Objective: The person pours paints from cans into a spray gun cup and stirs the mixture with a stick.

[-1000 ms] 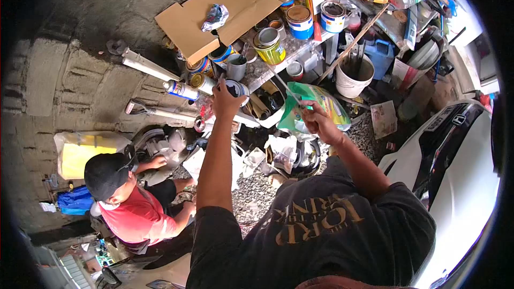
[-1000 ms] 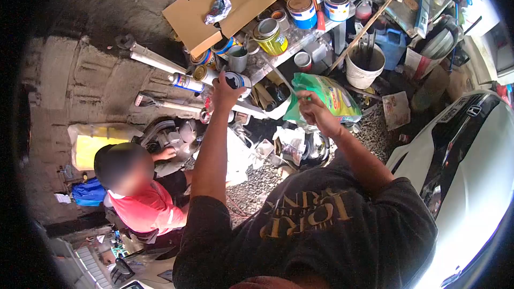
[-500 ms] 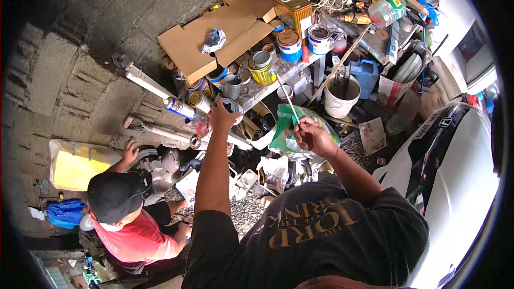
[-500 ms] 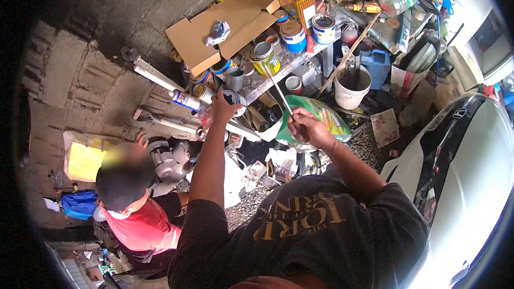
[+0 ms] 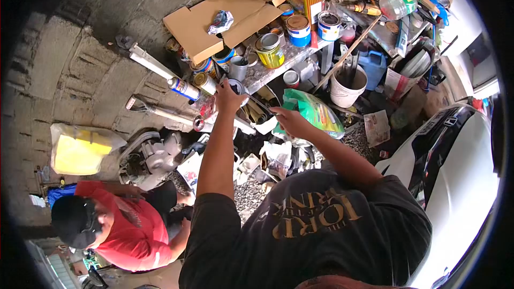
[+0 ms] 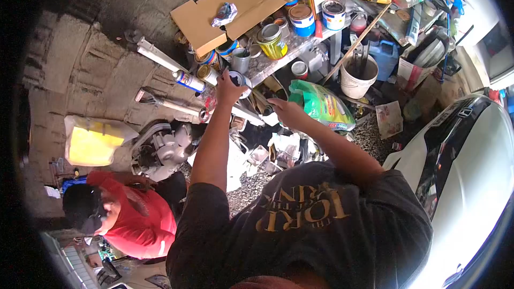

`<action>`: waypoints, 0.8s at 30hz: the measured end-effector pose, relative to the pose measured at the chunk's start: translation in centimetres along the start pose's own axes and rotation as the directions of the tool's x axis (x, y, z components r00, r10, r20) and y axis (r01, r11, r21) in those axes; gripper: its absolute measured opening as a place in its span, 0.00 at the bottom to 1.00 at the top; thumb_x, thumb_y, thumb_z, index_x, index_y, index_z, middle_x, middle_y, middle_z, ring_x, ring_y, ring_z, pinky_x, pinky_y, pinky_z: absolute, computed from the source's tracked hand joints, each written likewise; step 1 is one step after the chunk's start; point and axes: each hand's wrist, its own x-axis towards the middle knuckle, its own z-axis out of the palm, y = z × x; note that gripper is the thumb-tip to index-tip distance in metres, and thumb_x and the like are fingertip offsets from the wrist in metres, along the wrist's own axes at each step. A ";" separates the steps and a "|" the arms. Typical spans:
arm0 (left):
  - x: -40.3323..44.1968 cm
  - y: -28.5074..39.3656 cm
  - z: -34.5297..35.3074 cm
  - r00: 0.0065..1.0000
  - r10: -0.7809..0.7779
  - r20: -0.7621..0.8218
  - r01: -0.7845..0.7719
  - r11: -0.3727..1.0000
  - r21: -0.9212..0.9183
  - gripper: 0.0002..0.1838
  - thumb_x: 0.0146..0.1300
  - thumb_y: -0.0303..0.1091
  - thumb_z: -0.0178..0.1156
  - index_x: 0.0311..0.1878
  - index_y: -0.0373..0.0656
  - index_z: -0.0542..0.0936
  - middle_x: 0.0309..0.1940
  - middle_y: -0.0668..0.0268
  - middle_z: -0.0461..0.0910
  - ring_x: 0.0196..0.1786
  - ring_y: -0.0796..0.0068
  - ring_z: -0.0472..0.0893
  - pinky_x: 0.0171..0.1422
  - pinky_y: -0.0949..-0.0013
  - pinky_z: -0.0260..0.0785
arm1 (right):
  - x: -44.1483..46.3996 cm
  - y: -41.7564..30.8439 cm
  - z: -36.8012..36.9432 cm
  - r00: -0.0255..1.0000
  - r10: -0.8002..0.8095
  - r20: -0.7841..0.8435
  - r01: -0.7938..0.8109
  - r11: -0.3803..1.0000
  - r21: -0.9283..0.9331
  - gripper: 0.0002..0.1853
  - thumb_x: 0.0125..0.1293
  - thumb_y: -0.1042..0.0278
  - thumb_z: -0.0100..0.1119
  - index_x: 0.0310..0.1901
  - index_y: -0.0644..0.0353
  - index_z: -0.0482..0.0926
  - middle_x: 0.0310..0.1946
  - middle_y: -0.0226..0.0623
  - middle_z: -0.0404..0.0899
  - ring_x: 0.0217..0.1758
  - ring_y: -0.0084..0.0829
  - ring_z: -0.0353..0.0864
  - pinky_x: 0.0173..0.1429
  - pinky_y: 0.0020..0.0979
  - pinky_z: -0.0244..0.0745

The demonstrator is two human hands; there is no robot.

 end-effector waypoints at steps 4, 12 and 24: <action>-0.3 0.5 -0.1 0.999 -0.045 0.022 0.044 0.999 0.028 0.60 0.42 0.50 0.80 0.77 0.47 0.56 0.67 0.42 0.65 0.66 0.38 0.73 0.69 0.46 0.71 | 2.2 0.5 1.4 0.993 -0.105 -0.050 0.095 0.981 -0.171 0.19 0.75 0.67 0.49 0.64 0.61 0.75 0.21 0.43 0.80 0.20 0.37 0.81 0.27 0.40 0.78; -0.1 1.1 -0.5 0.996 -0.078 0.029 0.077 0.996 0.054 0.57 0.43 0.51 0.80 0.76 0.51 0.60 0.69 0.44 0.64 0.66 0.35 0.72 0.64 0.44 0.76 | 6.5 5.3 2.0 0.825 -0.529 0.199 0.559 0.715 -0.419 0.16 0.77 0.69 0.45 0.62 0.58 0.73 0.24 0.35 0.76 0.15 0.28 0.78 0.18 0.32 0.75; 1.1 0.7 -0.6 0.997 -0.059 0.048 0.055 0.995 0.080 0.58 0.43 0.50 0.79 0.78 0.50 0.59 0.68 0.45 0.66 0.67 0.36 0.72 0.68 0.45 0.73 | 6.7 3.9 -2.3 0.968 -0.163 0.189 0.246 0.759 -0.603 0.30 0.73 0.69 0.50 0.76 0.45 0.60 0.39 0.50 0.84 0.37 0.50 0.86 0.41 0.49 0.80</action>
